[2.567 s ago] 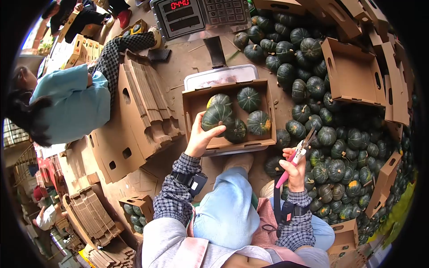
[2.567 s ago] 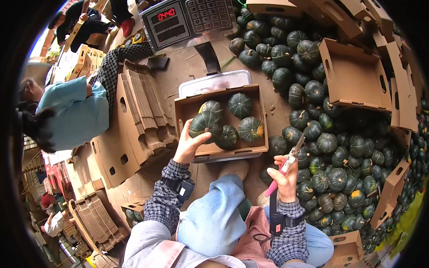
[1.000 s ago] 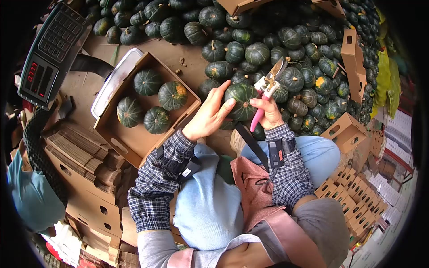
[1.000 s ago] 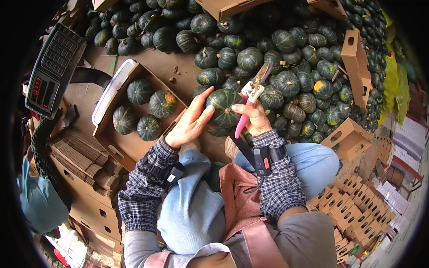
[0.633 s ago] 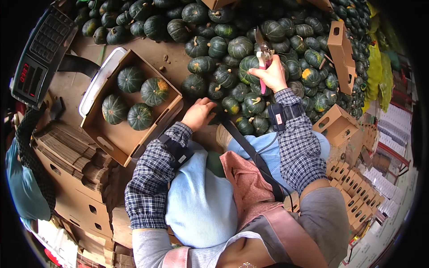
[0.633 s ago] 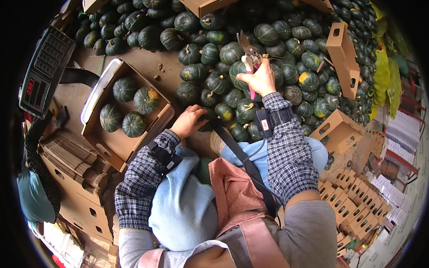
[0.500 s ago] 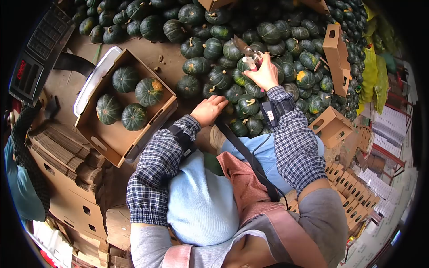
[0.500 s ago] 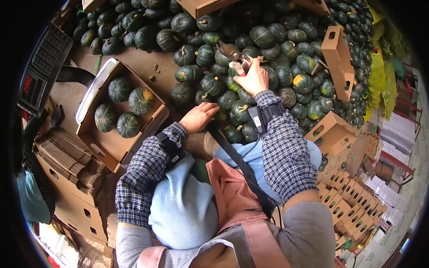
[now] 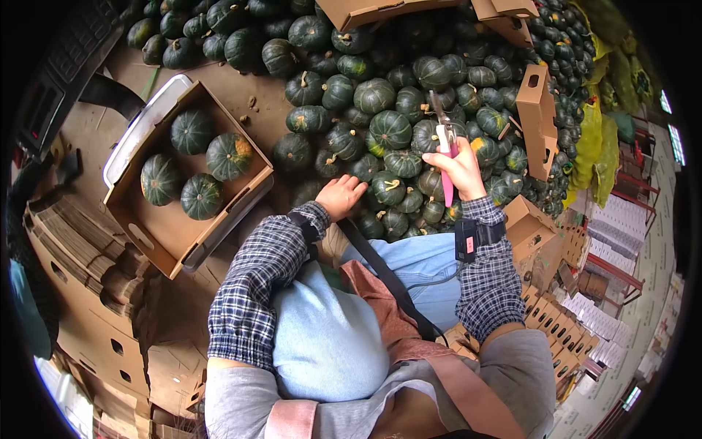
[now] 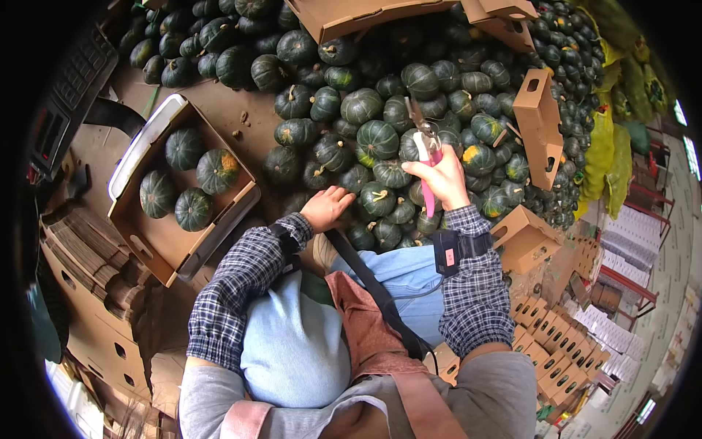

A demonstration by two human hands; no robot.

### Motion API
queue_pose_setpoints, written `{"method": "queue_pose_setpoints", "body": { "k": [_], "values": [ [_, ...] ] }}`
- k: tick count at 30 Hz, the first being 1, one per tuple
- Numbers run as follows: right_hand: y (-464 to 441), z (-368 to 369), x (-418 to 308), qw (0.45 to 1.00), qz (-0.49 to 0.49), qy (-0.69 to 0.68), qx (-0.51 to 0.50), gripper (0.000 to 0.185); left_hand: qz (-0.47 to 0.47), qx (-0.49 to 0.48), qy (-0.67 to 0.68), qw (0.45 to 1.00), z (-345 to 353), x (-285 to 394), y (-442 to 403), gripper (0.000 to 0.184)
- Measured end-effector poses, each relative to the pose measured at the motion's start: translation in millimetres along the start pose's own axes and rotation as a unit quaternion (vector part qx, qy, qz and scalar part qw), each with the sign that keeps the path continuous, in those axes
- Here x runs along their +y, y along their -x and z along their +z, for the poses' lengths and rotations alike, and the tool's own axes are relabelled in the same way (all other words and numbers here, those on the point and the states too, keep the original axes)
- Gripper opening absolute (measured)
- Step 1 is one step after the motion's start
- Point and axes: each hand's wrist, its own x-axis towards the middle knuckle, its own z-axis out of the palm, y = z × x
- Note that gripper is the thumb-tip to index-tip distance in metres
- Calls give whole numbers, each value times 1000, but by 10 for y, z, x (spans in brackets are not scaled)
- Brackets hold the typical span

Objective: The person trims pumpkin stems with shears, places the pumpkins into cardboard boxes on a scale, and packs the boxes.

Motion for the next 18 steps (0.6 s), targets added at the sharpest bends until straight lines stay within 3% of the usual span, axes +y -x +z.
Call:
{"method": "queue_pose_setpoints", "body": {
  "k": [2, 4, 6, 8, 11, 14, 17, 18],
  "values": [
    [255, -12, -54, 950, 135, -278, -40, 34, -66, 66, 141, 986, -104, 146, -130, 74],
    [517, 153, -110, 867, 222, -446, 25, 27, -137, 88, 224, 961, 67, 159, -276, 66],
    [725, 361, -5, 866, 263, -418, 77, 27, -185, 65, 241, 950, 295, 116, -435, 65],
    [934, 556, 229, 865, 307, -392, 55, 25, -246, -1, 247, 937, 321, 191, -557, 68],
    [1218, 673, 384, 782, 449, -432, -13, 31, -294, 0, 233, 927, 416, 266, -642, 71],
    [1345, 755, 419, 802, 424, -420, -13, 31, -312, 39, 395, 863, 215, 285, -544, 80],
    [1331, 795, 280, 877, 327, -351, 6, 32, -339, 0, 415, 844, 452, 221, -610, 91],
    [1308, 798, 311, 885, 291, -362, 8, 34, -324, -33, 369, 870, 408, 266, -628, 95]
  ]
}}
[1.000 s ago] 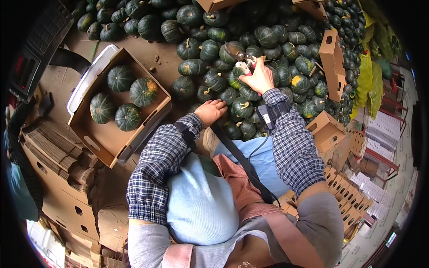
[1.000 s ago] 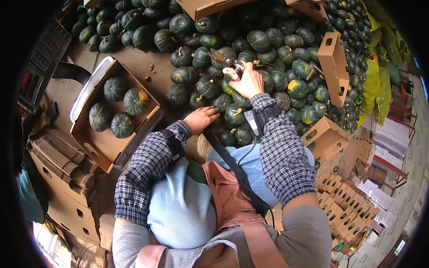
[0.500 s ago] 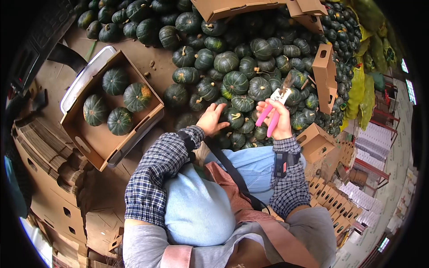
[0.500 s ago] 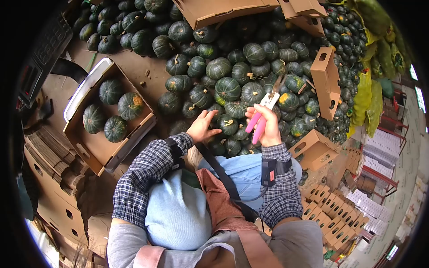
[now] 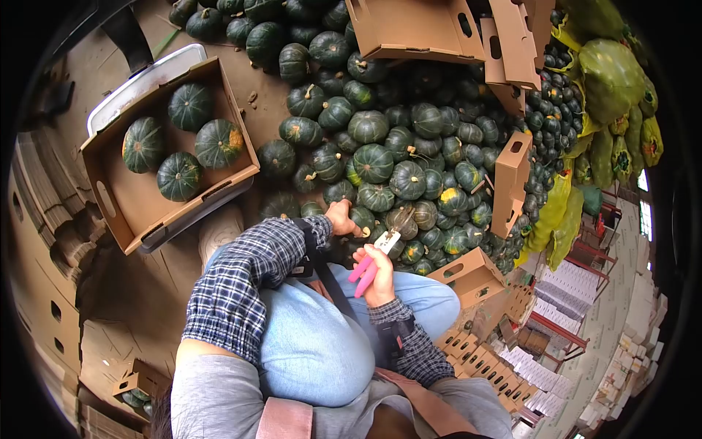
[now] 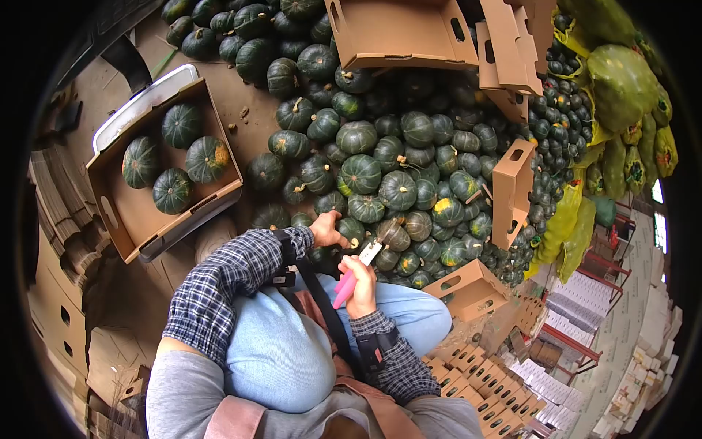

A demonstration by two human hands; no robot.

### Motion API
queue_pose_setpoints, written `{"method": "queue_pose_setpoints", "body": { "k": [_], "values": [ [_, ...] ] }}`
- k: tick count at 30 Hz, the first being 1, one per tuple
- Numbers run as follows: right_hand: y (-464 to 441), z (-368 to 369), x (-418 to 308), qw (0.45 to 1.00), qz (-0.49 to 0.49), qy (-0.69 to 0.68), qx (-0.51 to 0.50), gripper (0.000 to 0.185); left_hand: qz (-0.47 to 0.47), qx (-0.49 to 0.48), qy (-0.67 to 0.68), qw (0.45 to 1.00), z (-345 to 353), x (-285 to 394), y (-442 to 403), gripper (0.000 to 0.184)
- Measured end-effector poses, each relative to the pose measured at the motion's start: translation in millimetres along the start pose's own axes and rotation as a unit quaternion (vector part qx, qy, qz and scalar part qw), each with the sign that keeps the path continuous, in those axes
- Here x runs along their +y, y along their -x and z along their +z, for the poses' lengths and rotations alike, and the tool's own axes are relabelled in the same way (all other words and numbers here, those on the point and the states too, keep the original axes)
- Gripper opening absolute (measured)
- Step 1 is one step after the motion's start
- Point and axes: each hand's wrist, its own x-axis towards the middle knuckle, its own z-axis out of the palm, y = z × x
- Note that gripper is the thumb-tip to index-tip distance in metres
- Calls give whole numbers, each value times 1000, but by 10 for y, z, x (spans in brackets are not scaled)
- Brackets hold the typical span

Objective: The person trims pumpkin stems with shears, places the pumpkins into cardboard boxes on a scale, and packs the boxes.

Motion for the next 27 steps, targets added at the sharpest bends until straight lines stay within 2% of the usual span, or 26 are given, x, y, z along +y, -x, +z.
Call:
{"method": "queue_pose_setpoints", "body": {
  "k": [1, 3, 4, 7, 8, 9, 10, 11, 13, 14, 15, 17, 19, 21, 25, 27],
  "values": [
    [-3, 8, -18, 999, -40, 13, -10, 34, -4, -11, -35, 999, -10, 90, 73, 92],
    [44, 75, -110, 991, -120, 43, -29, 34, -7, -21, 58, 998, 40, 95, 104, 91],
    [68, 103, -152, 988, -146, 42, -36, 39, 3, -1, 24, 1000, 77, 58, 70, 90],
    [198, 132, -446, 966, -211, 122, -87, 45, -3, -45, 124, 991, -54, 3, 83, 90],
    [217, 125, -572, 949, -252, 171, -77, 49, -13, -106, 247, 963, -143, -9, 135, 90],
    [241, 99, -710, 930, -290, 217, -63, 54, -42, -136, 318, 938, -321, 130, 297, 72],
    [276, 84, -891, 851, -377, 365, -18, 60, -27, -165, 363, 917, -521, 229, 428, 68],
    [292, 56, -1042, 741, -449, 498, 31, 67, -13, -195, 405, 893, -663, 274, 503, 64],
    [225, 10, -1211, 606, -491, 623, 53, 72, 17, -236, 571, 787, -817, 306, 518, 64],
    [185, 16, -1230, 566, -515, 641, 63, 71, 35, -213, 592, 777, -910, 372, 570, 68],
    [194, 71, -1256, 548, -522, 651, 58, 68, 40, -212, 601, 770, -1011, 409, 596, 68],
    [161, 129, -1248, 558, -512, 651, 38, 69, 39, -206, 571, 793, -1190, 438, 702, 64],
    [183, 264, -1260, 558, -521, 645, 26, 68, 55, -213, 576, 788, -1295, 500, 840, 68],
    [215, 388, -1257, 560, -525, 641, 16, 69, 119, -217, 559, 792, -1375, 548, 999, 69],
    [334, 599, -1299, 510, -551, 660, -9, 70, 95, -190, 537, 817, -1560, 644, 1304, 64],
    [371, 663, -1350, 492, -532, 689, -24, 69, 76, -182, 526, 827, -1639, 655, 1396, 64]
  ]
}}
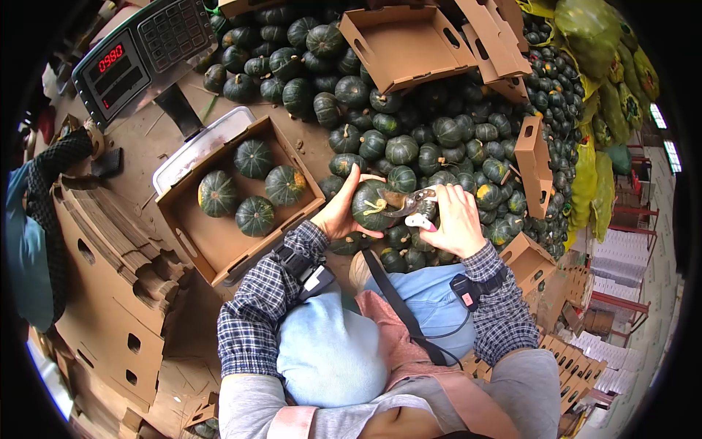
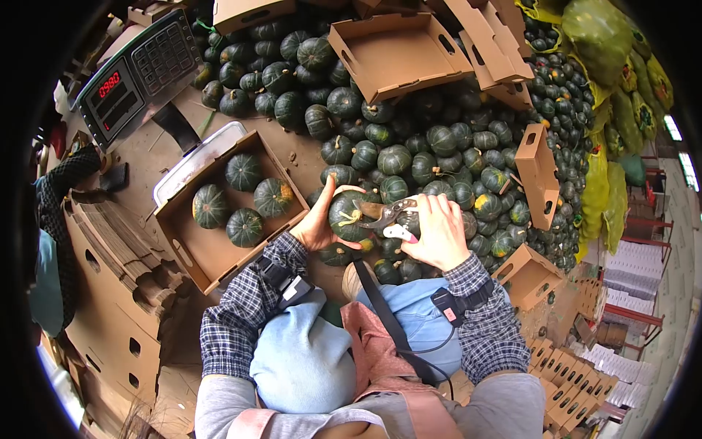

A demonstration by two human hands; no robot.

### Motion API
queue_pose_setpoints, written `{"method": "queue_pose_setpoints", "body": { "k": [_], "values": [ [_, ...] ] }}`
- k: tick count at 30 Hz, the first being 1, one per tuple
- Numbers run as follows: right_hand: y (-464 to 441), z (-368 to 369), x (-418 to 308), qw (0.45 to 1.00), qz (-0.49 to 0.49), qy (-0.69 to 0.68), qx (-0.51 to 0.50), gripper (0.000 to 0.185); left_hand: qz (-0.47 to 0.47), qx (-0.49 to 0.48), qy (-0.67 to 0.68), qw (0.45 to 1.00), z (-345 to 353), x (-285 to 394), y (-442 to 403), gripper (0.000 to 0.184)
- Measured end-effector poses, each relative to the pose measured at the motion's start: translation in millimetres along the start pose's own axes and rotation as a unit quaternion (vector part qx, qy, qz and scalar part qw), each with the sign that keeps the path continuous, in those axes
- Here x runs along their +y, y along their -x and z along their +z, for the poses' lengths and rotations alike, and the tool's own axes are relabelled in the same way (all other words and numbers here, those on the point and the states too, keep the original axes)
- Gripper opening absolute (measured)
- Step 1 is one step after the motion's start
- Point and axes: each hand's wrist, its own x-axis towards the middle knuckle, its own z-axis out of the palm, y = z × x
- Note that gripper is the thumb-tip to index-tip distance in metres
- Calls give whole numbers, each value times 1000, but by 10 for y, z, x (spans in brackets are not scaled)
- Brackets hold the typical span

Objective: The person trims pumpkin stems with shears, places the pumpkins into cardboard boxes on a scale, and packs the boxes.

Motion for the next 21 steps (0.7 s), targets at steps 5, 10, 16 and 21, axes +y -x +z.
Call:
{"method": "queue_pose_setpoints", "body": {
  "k": [5, 10, 16, 21],
  "values": [
    [-89, -41, -17, 1000, -5, 14, -13, 56, -33, -42, 35, 998, 65, 123, 159, 81],
    [-335, -10, 68, 987, 19, -151, -44, 36, 19, -151, 176, 972, 49, 194, 205, 62],
    [-486, -31, 58, 990, 1, -135, -47, 37, 44, -47, 134, 989, 88, 272, 149, 60],
    [-591, 78, 170, 996, -43, -64, 37, 22, -55, -16, 164, 985, -80, 337, -14, 69]
  ]
}}
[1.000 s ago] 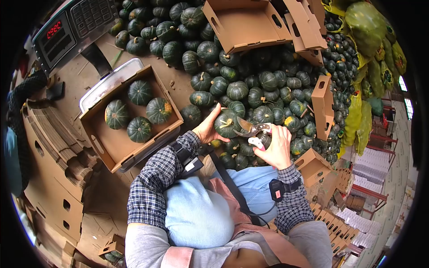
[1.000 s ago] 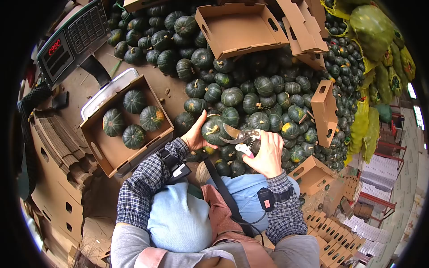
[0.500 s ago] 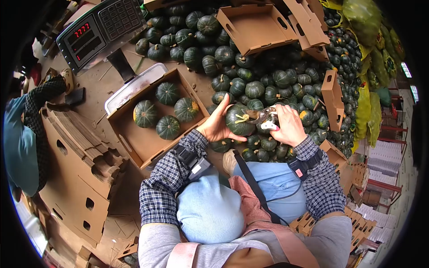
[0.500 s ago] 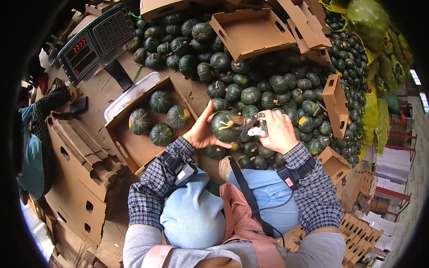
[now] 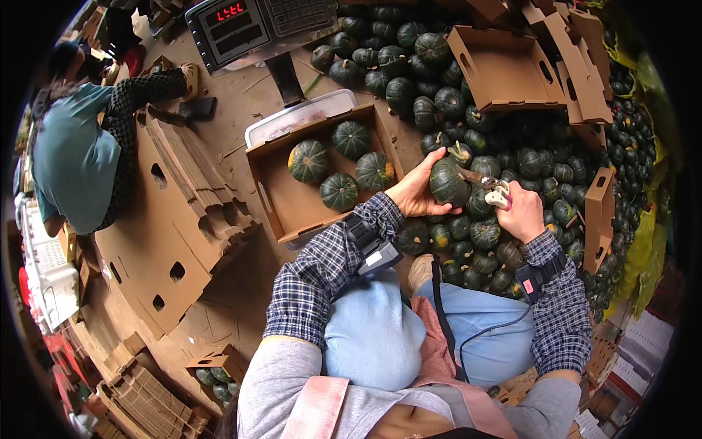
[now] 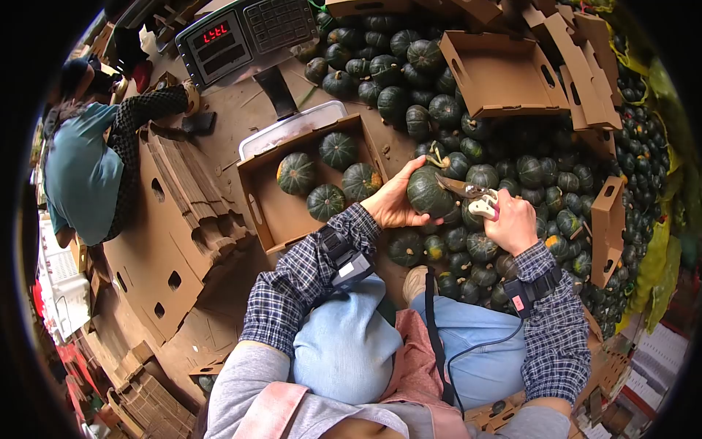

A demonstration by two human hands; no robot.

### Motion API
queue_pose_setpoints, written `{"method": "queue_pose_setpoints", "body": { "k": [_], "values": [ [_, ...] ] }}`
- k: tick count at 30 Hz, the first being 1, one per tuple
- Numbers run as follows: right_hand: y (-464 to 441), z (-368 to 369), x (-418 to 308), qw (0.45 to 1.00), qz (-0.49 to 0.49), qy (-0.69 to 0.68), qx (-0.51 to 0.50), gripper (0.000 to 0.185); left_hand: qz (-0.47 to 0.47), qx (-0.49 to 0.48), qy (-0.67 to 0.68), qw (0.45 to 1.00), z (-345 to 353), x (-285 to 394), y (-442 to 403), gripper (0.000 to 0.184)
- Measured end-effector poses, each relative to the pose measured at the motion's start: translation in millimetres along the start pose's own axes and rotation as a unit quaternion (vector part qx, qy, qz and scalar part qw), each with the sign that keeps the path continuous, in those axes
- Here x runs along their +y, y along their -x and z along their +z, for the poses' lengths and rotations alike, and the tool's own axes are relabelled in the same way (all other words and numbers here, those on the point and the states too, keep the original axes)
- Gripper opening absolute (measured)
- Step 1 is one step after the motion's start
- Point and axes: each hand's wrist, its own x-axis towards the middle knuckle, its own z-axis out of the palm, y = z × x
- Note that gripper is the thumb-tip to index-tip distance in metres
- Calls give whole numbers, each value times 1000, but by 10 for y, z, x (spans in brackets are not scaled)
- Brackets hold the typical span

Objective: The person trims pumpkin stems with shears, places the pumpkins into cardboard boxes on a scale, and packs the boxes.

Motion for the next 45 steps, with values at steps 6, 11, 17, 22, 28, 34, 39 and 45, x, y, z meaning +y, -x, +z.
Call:
{"method": "queue_pose_setpoints", "body": {
  "k": [6, 11, 17, 22, 28, 34, 39, 45],
  "values": [
    [-205, 289, 288, 786, 304, -521, 134, 15, 155, 57, -218, 962, 587, -13, 252, 43],
    [28, 616, 761, 659, 384, -591, 262, 13, 335, 334, -566, 675, 132, 147, 1407, 61],
    [207, 1143, 998, 599, 487, -568, 285, 15, 81, 571, -786, 221, -480, -301, 1895, 79],
    [-11, 1283, 667, 942, 224, -187, 168, 40, 144, 596, -745, 262, -717, -295, 1823, 83],
    [-880, 1492, 527, 998, -23, 61, 19, 40, 241, 631, -719, 165, -361, -385, 1825, 75],
    [-1186, 1771, 287, 950, 298, 90, -26, 50, 248, 634, -710, 183, -292, -478, 1801, 69],
    [-1216, 1746, 226, 941, 317, 118, -25, 46, 283, 615, -707, 205, -227, -419, 1633, 62],
    [-1160, 1697, 74, 940, 327, 99, -14, 53, 342, 559, -722, 219, -159, -237, 1391, 56]
  ]
}}
